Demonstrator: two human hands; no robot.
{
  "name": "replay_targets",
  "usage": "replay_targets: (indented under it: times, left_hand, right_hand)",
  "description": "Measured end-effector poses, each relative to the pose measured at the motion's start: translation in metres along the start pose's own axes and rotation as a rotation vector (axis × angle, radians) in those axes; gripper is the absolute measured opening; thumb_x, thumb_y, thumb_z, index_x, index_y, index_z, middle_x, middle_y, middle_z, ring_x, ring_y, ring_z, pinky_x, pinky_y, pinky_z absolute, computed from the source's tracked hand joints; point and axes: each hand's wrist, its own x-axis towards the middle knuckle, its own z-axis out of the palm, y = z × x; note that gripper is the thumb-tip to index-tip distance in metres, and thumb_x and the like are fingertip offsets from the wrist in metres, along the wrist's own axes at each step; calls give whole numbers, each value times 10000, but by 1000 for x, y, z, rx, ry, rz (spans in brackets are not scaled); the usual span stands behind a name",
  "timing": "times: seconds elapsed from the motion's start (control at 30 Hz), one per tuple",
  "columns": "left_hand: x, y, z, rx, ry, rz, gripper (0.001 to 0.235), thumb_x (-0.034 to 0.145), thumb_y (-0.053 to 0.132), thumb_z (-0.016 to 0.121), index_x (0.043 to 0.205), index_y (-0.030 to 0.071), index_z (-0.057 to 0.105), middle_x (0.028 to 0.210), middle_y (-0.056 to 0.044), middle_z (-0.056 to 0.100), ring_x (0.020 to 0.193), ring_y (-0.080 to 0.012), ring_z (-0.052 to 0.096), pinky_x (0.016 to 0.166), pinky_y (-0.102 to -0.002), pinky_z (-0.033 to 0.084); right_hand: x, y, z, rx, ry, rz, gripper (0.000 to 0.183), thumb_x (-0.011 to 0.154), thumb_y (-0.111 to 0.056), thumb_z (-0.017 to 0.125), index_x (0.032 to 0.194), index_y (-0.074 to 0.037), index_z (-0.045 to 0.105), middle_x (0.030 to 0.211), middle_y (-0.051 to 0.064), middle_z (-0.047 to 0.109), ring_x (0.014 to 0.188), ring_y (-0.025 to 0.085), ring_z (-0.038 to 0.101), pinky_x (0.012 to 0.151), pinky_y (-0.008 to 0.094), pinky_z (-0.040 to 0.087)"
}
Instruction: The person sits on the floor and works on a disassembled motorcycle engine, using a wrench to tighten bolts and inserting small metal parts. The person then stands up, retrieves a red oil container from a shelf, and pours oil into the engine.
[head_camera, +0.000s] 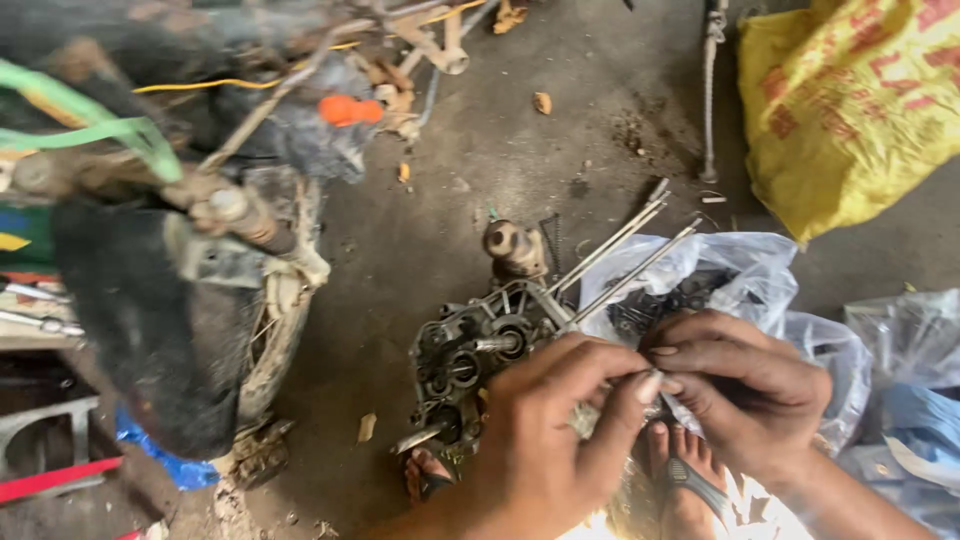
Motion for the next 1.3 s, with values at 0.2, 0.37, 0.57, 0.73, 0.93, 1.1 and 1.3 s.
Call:
replay_targets:
  times: [0.2,0.37,0.57,0.73,0.93,1.1,1.3]
  left_hand:
    - [-34,-8,-103,-11,-95,-190,135,978,94,695,1040,-10,754,922,-78,780,765,-128,763,656,-230,644]
    - [-85,-53,-146,-62,-41,-660,160,881,97,788,964,-38,812,814,-119,777,634,-174,696,540,-292,548]
    - [-108,-77,-163,108,-9,-541,145,777,115,833,869,5,811,819,-46,788,729,-131,749,633,-274,568]
    - [-124,-92,-166,133,94,-506,142,767,114,831,862,13,803,835,-46,779,746,-126,750,660,-269,568]
    - [-126,-107,-168,-161,71,-688,157,785,116,837,926,47,835,824,-45,809,723,-99,701,666,-266,554]
    - [-137,-127,-162,-479,65,-750,211,773,113,847,964,29,820,855,-45,812,765,-91,711,724,-237,586]
    - [-140,-138,-171,-432,-29,-710,396,742,209,857,1094,61,749,999,-57,730,783,-133,696,702,-274,602]
  right_hand:
    - [18,-2,98,-26,-149,-243,185,868,-42,791,1032,23,736,1056,160,749,983,270,781,806,315,654]
    - [7,-2,154,-85,-330,-377,191,882,-16,823,1048,37,746,1055,170,762,900,228,773,709,254,654]
    - [3,-7,180,-288,-567,-344,257,825,-16,789,1074,32,749,1041,153,743,925,240,733,755,293,634]
    - [-3,-3,198,-366,-614,-342,302,779,-17,754,1075,41,746,1053,163,732,930,246,726,758,317,613]
    - [-15,9,198,-428,-577,-288,217,853,-20,795,1069,-25,784,1048,64,762,966,171,753,804,245,612]
    - [-13,5,200,-560,-638,-325,279,752,-30,786,1031,-35,782,1080,70,765,1023,232,738,852,289,628]
    - [-13,6,197,-691,-813,-312,262,753,-28,755,1014,-15,769,1238,136,707,1013,239,684,798,316,609]
